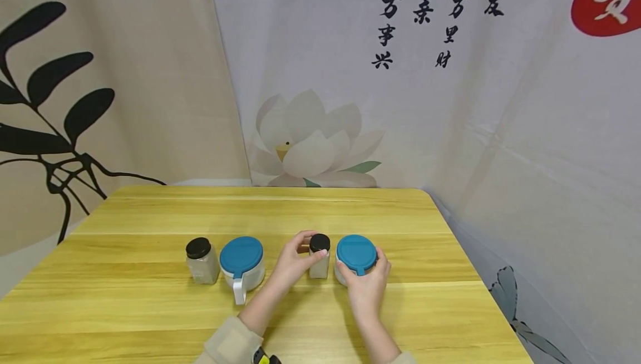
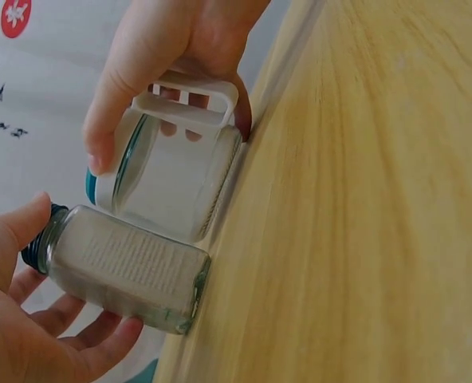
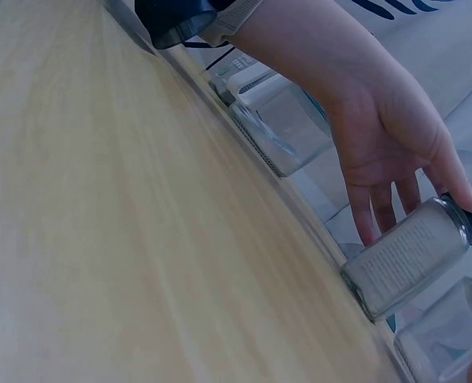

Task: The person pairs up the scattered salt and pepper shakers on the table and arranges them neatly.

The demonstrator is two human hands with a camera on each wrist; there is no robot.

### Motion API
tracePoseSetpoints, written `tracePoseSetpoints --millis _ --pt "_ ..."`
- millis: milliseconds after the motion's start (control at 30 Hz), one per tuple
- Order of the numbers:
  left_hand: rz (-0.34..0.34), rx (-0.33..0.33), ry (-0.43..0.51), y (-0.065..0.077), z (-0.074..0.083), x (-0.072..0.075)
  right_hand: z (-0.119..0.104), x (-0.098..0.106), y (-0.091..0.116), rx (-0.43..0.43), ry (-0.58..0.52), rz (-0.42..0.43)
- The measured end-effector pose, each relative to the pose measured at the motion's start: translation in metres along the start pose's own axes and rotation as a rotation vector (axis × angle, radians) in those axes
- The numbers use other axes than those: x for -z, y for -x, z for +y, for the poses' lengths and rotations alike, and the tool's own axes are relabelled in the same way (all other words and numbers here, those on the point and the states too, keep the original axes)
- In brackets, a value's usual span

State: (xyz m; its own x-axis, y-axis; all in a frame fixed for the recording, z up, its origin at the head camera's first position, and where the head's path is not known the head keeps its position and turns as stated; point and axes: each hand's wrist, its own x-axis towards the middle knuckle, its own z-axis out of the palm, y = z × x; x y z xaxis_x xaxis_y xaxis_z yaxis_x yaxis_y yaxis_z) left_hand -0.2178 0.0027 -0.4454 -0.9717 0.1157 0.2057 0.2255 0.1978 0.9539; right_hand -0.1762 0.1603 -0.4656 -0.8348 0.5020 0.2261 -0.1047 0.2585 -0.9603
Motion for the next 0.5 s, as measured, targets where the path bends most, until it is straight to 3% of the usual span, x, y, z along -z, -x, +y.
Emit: tracePoseSetpoints --millis 500 --pt "0.001 -0.01 0.003 0.0013 0.0013 0.0006 0.0011 -0.0017 -0.0011 -0.015 0.011 -0.007"
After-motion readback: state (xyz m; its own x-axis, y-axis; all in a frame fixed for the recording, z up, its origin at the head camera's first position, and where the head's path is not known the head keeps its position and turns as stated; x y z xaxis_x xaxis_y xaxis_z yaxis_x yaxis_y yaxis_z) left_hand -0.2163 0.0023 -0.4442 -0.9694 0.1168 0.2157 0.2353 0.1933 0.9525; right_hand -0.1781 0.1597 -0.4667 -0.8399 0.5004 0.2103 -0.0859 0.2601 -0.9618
